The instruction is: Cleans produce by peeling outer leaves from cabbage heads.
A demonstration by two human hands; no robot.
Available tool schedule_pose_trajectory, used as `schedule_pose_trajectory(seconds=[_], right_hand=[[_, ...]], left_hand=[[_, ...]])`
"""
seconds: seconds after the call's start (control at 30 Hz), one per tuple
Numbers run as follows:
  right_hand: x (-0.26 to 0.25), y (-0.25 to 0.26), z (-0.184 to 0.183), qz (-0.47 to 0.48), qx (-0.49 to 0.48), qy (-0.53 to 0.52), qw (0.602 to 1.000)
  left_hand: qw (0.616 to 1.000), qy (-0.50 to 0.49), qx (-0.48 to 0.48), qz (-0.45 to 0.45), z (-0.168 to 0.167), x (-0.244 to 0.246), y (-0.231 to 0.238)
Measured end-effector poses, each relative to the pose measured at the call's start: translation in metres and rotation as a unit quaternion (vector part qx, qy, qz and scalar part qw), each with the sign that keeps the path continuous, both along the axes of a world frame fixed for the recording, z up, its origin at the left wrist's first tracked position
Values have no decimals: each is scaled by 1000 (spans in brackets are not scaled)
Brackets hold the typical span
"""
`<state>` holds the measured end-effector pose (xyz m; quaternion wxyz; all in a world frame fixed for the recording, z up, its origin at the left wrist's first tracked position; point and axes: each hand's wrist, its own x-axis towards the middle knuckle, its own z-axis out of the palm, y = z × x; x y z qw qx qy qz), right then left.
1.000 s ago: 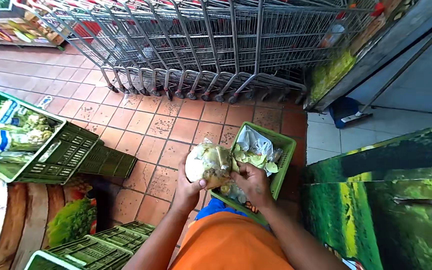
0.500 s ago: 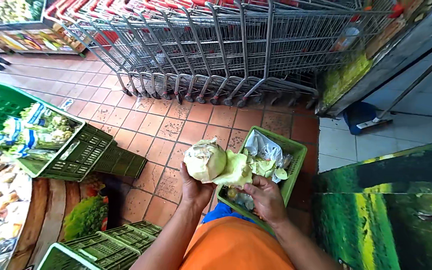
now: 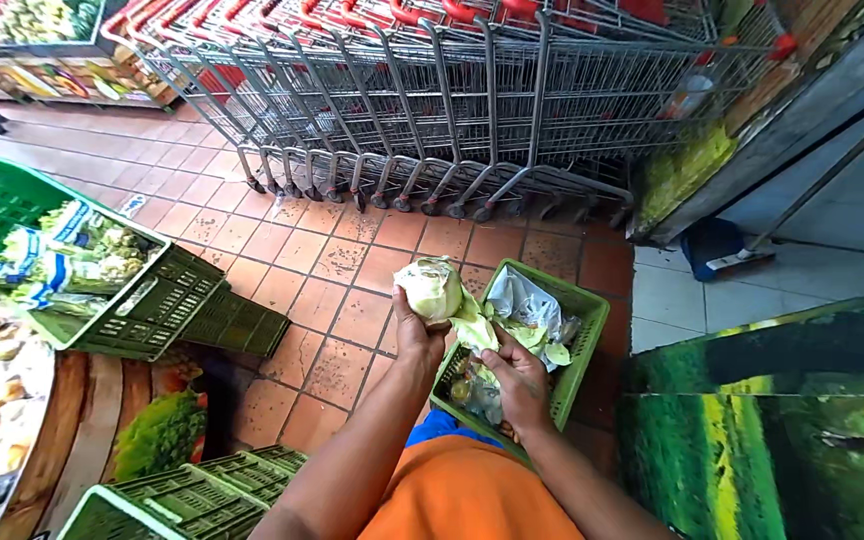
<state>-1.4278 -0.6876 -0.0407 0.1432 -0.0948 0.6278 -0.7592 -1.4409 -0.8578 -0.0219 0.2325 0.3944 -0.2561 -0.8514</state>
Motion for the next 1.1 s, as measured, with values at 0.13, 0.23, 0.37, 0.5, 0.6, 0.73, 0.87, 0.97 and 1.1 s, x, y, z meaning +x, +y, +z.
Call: schedule_pose_trajectory(seconds=[0.13,0.23,0.37,0.5,0.6,0.73,0.87,0.97,1.1], right_hand=[[-1,1,-8,-18,28,-18,999],[0,1,-11,-20,39,-12,999],[-2,3,-13,-41,36,-26,998],[3,3,-17,-56,73,-4,996],[-2,-2,-20,-75,112,9,991],[-4,-6,-21,-78,135,14,988],[-31,8,-26,-52,38,11,998],[-47,15,-35,-14,-77,-13,997],[-61,6,-39,49,-149,-120,980]], left_hand=[[1000,-27,1,-6,-15,-13,5],[999,-36,-10,6,-31,-24,8],[999,-33,-7,5,-41,-30,12],[999,-37,-26,13,-51,-41,13],[998,-60,-20,28,-60,-55,12],[997,-64,23,47,-62,-59,13],[998,-11,64,-10,-45,-44,6],[996,4,71,-54,-29,-31,3],[994,-8,84,-75,-26,-26,5]])
